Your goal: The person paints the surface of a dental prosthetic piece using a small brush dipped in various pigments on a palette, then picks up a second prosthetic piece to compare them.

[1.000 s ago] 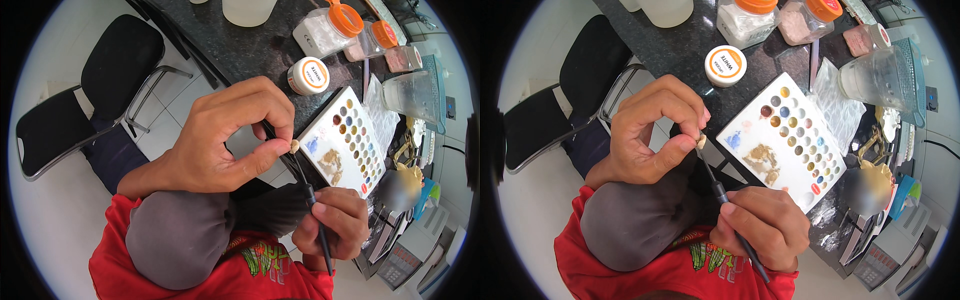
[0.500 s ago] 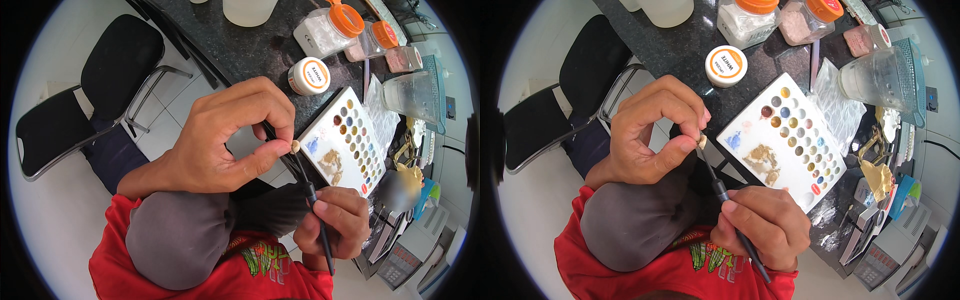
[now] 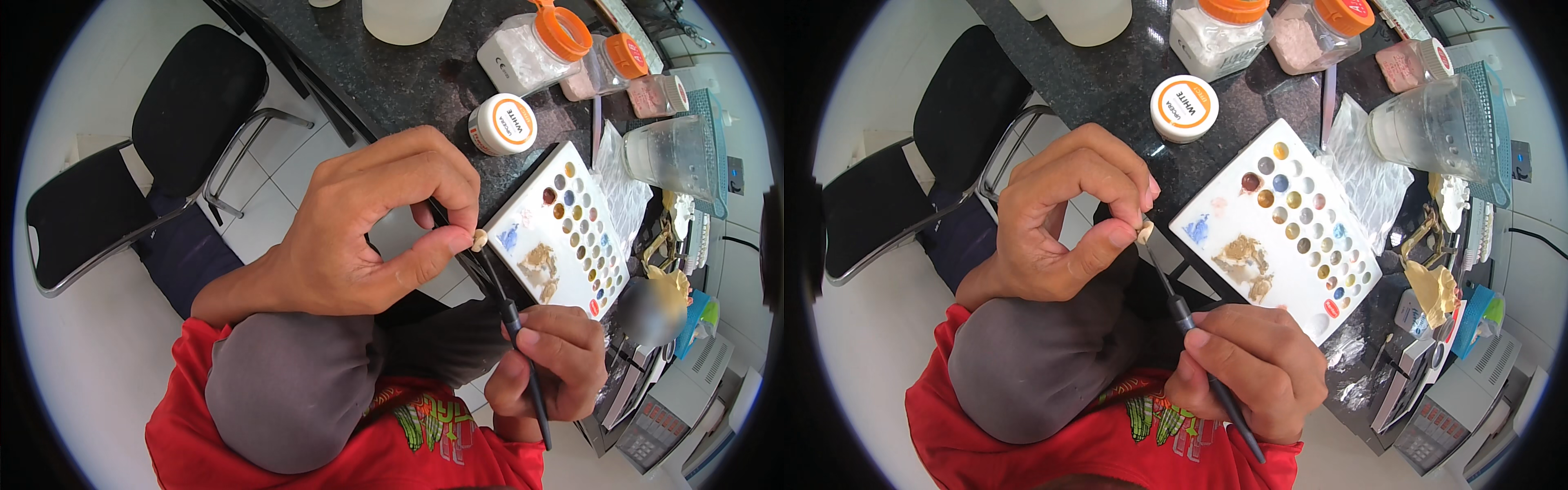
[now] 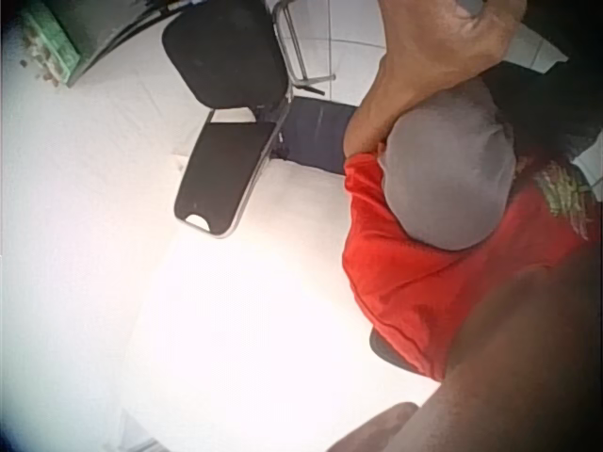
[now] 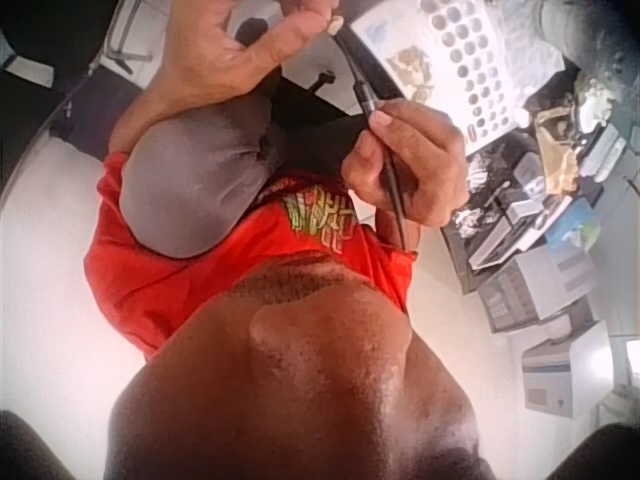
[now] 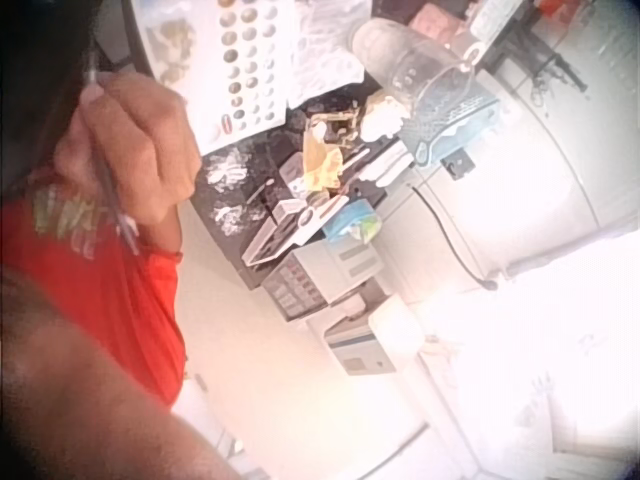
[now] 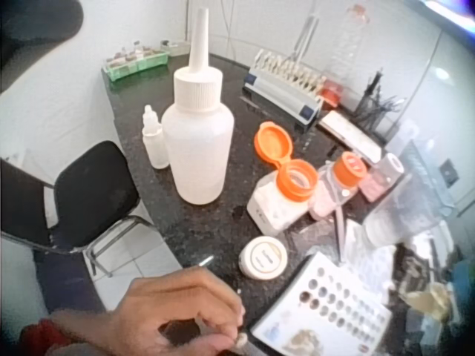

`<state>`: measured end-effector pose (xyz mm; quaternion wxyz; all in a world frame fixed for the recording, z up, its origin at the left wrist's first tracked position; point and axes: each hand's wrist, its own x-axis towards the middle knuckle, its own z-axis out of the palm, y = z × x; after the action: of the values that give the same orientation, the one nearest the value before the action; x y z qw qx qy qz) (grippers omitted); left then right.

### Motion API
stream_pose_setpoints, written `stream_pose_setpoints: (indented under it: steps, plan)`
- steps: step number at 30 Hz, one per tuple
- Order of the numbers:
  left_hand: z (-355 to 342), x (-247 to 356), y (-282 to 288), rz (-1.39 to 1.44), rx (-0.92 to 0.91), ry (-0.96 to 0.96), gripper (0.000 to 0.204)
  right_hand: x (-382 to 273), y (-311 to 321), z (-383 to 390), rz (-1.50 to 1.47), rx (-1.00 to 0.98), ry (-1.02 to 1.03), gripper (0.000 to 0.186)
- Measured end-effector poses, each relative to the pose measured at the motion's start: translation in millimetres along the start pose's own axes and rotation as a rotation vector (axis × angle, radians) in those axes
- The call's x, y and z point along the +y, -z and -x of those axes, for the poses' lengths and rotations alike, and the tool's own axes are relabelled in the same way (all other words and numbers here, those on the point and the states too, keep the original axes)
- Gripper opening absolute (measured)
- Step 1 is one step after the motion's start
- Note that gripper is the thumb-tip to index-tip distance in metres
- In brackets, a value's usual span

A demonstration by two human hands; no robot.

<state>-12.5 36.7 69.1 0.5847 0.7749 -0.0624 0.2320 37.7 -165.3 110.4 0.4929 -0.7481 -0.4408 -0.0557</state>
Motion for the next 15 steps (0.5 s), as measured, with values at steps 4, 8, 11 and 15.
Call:
stream_pose_setpoints:
  steps: [4,8,11,15]
  plan:
    - [0.2,-0.6,0.1,0.008,0.002,0.001,0.016,0.9,-1.6,0.0,-0.015,0.018,-0.003,0.022]
    - [-0.8,1.0,0.2,0.011,0.005,-0.003,0.017,-0.4,2.3,-1.3,-0.005,-0.020,0.026,0.022]
    - [1.3,-0.9,-0.8,0.010,0.014,0.006,0.017,2.2,-3.3,1.9,-0.008,0.045,-0.009,0.022]
    - [0.0,-0.1,-0.4,0.021,0.011,-0.001,0.018,1.2,0.2,0.0,-0.009,0.013,0.026,0.022]
